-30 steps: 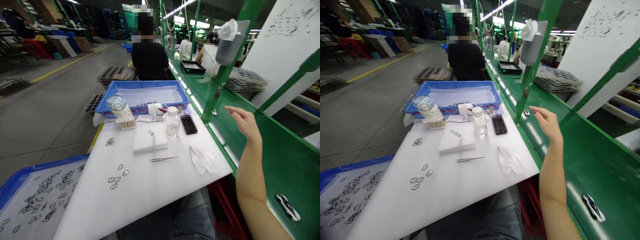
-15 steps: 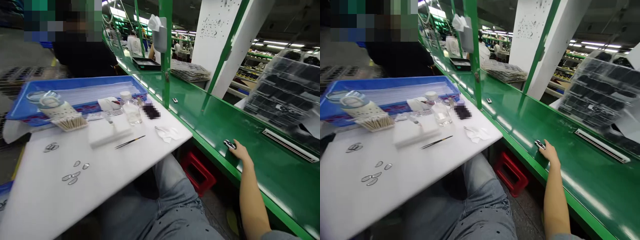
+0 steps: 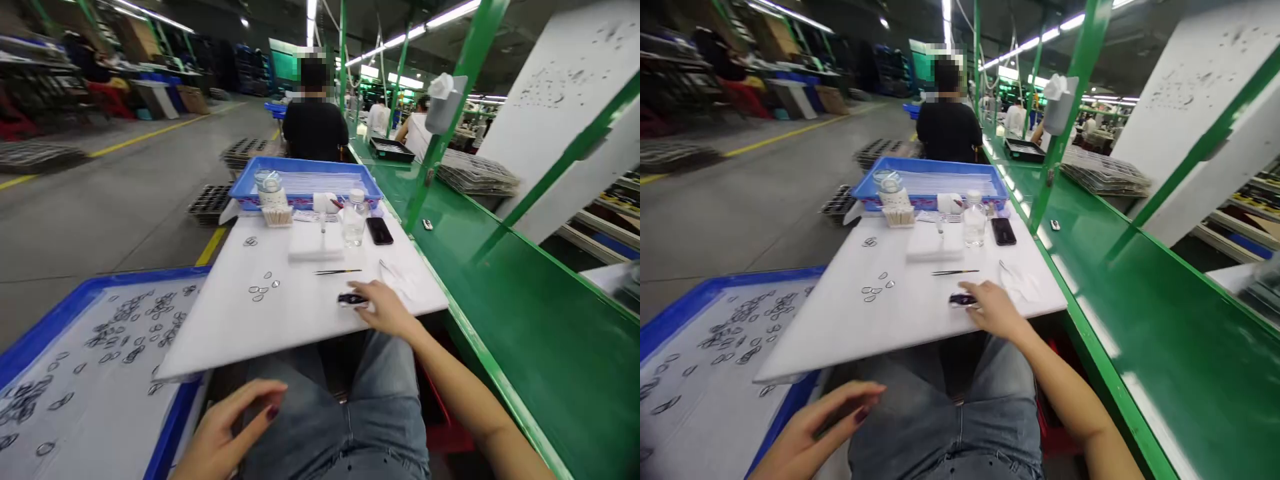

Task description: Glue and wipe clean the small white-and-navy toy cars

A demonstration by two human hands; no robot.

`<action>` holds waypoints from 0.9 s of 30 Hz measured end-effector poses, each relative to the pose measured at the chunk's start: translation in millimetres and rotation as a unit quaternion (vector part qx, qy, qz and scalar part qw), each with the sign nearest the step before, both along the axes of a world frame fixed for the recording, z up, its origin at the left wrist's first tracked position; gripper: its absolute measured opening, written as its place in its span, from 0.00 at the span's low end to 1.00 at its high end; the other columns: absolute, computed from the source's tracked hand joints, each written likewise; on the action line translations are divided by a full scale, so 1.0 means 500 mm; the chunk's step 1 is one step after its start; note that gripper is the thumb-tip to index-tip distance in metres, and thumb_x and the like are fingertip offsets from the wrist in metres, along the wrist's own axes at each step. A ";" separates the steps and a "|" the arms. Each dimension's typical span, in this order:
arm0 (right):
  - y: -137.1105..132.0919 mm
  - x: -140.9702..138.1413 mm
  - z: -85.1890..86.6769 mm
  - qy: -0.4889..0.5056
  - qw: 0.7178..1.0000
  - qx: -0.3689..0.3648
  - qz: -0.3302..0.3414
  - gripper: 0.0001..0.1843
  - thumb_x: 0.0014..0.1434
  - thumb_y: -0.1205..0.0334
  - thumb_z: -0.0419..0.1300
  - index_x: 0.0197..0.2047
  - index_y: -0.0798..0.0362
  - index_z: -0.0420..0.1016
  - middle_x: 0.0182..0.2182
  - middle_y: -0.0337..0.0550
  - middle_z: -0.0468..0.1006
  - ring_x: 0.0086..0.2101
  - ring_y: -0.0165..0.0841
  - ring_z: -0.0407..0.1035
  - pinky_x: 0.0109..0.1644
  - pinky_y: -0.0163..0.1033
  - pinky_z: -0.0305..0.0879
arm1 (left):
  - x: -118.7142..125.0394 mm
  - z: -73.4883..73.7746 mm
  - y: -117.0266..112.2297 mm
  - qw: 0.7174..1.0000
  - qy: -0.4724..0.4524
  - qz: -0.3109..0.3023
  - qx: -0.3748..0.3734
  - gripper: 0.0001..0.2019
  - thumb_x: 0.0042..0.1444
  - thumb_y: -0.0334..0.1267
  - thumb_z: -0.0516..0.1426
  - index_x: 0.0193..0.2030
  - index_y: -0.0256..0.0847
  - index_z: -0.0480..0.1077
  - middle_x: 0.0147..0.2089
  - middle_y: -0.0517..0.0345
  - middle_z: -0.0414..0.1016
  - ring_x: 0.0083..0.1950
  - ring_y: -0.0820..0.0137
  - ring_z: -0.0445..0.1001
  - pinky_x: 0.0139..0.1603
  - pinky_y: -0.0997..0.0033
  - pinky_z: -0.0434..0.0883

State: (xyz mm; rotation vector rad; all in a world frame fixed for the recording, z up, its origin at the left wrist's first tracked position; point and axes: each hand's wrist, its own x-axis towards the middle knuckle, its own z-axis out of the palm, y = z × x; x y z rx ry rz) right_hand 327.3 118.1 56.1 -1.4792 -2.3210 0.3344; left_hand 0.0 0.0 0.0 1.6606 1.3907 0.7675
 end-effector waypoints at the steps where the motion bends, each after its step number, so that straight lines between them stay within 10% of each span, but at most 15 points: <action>1: 0.023 -0.053 -0.005 -0.001 0.998 -0.008 0.067 0.32 0.57 0.66 0.61 0.65 0.47 0.66 0.47 0.44 0.80 0.47 0.37 0.73 0.53 0.40 0.67 | 0.019 0.023 0.037 0.999 0.019 -0.002 0.033 0.18 0.59 0.56 0.57 0.47 0.49 0.78 0.50 0.55 0.80 0.51 0.57 0.79 0.52 0.64 0.77; 7: 0.087 -0.139 0.003 0.040 0.971 -0.034 0.233 0.23 0.59 0.67 0.62 0.58 0.52 0.73 0.47 0.48 0.81 0.47 0.40 0.74 0.53 0.42 0.69 | 0.095 0.041 0.185 0.974 0.127 0.015 0.188 0.24 0.59 0.41 0.56 0.63 0.47 0.68 0.63 0.51 0.72 0.62 0.57 0.73 0.62 0.56 0.73; 11: 0.133 -0.098 0.037 0.177 0.976 -0.039 0.124 0.14 0.63 0.59 0.60 0.50 0.48 0.78 0.48 0.45 0.81 0.49 0.39 0.75 0.54 0.44 0.70 | 0.107 0.010 0.208 0.964 0.153 -0.010 0.218 0.26 0.63 0.35 0.52 0.68 0.48 0.62 0.66 0.51 0.69 0.64 0.60 0.72 0.61 0.59 0.73; 17: 0.263 -0.112 0.055 0.189 0.981 -0.037 -0.016 0.25 0.62 0.60 0.56 0.62 0.54 0.68 0.56 0.55 0.75 0.52 0.45 0.73 0.56 0.51 0.69 | 0.173 0.012 0.207 0.960 0.178 0.039 0.214 0.19 0.63 0.33 0.52 0.60 0.44 0.71 0.50 0.47 0.75 0.44 0.62 0.79 0.46 0.62 0.79; 27: 0.363 -0.176 0.028 0.108 0.994 -0.030 -0.004 0.15 0.63 0.60 0.58 0.51 0.55 0.76 0.47 0.54 0.80 0.48 0.46 0.74 0.51 0.47 0.67 | 0.128 0.133 0.322 0.945 0.224 -0.229 0.068 0.35 0.48 0.29 0.66 0.62 0.58 0.68 0.64 0.54 0.69 0.57 0.56 0.76 0.56 0.62 0.73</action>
